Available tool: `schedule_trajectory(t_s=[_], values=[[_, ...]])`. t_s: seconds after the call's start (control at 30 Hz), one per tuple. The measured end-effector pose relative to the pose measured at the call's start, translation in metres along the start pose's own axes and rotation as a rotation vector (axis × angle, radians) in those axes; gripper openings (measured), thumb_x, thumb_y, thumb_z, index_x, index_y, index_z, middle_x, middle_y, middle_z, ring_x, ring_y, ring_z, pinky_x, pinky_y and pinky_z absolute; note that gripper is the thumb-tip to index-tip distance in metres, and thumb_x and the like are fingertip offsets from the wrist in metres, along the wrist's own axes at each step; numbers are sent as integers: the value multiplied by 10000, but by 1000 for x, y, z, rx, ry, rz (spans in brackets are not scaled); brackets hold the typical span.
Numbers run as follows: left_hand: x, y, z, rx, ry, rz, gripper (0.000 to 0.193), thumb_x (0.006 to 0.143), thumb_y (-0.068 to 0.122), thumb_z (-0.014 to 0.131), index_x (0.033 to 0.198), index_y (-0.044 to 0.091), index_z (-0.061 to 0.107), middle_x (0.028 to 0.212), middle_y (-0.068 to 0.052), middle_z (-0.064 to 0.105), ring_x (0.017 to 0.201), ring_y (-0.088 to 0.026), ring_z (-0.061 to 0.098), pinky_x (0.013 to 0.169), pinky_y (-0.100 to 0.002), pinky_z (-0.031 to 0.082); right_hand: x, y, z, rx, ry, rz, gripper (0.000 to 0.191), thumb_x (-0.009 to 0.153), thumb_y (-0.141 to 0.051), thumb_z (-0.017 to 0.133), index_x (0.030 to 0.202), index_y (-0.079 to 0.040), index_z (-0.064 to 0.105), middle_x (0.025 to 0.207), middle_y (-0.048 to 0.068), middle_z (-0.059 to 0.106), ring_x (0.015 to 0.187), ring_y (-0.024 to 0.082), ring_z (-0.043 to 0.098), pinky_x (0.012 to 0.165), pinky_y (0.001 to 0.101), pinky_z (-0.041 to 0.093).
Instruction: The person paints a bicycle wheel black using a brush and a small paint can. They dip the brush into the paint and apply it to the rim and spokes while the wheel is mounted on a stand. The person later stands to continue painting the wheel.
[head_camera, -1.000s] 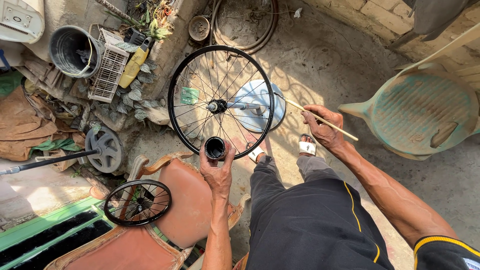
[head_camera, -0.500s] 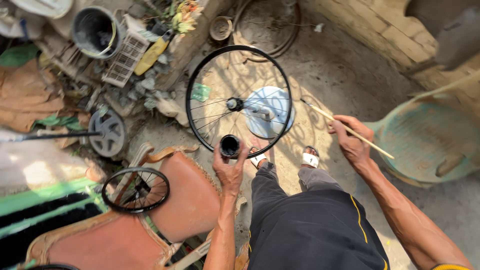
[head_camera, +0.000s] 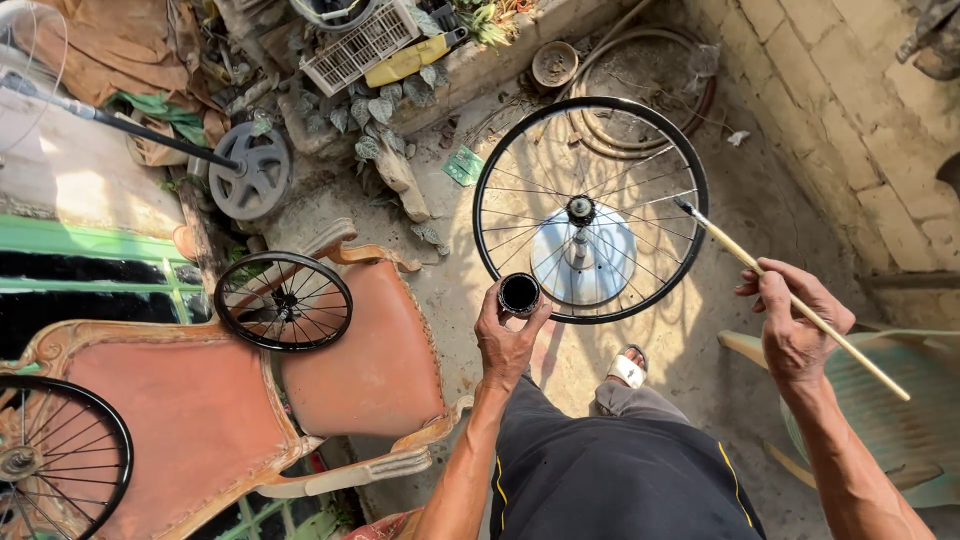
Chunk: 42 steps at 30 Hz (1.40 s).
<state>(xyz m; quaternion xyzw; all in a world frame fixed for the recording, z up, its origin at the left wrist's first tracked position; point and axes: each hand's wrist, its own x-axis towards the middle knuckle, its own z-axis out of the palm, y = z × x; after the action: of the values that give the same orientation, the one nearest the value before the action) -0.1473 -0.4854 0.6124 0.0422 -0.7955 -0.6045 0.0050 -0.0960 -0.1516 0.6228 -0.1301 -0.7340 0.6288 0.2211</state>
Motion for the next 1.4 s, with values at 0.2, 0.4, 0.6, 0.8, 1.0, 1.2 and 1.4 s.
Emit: schedule_trajectory(t_s=[0.2,0.4,0.6,0.8,1.0,1.2,1.4], values=[[32,-37,-77,35,40,14,636,805,285,872,1310,12,596,1178,-134,715,1036,-220,743,907,-346,634,1,-33,116,-90,-145,10,166,1069,-21,662,1198,76,704,977,134,742,866,164,733,746,228,582],[80,-78,-164,66,-5,47,648,805,277,873,1324,21,580,1197,-134,695,1050,-241,736,908,-355,624,-11,-74,233,-112,-252,-13,175,1016,-33,703,1156,72,694,984,126,736,890,175,740,792,268,623],[133,-109,-234,98,-133,136,624,825,254,865,1337,45,576,1251,-144,658,1097,-282,707,926,-381,610,-25,-131,328,-192,-295,-38,134,1032,-49,679,1126,43,701,864,118,739,782,158,750,756,276,650],[166,-115,-260,52,-255,163,608,833,248,855,1339,65,570,1222,-126,665,1073,-267,720,928,-374,622,-33,-170,396,-566,-426,-244,93,948,-71,714,1013,-11,744,857,100,759,725,132,735,629,237,586],[176,-117,-255,40,-303,211,609,842,245,848,1348,66,560,1234,-116,665,1096,-259,721,959,-355,629,-30,-167,435,-664,-485,-362,74,903,-95,757,959,-48,746,807,65,749,662,118,718,554,240,557],[180,-114,-252,62,-290,253,620,831,244,854,1341,51,558,1249,-134,664,1118,-282,711,969,-371,617,-25,-166,447,-724,-531,-364,96,868,-85,777,953,-51,747,760,60,728,596,129,679,512,265,532],[182,-113,-249,99,-281,278,630,838,250,855,1347,28,558,1267,-151,661,1150,-296,701,994,-382,608,-22,-162,450,-735,-561,-327,104,864,-76,777,963,-51,755,752,56,728,585,126,672,500,265,531]])
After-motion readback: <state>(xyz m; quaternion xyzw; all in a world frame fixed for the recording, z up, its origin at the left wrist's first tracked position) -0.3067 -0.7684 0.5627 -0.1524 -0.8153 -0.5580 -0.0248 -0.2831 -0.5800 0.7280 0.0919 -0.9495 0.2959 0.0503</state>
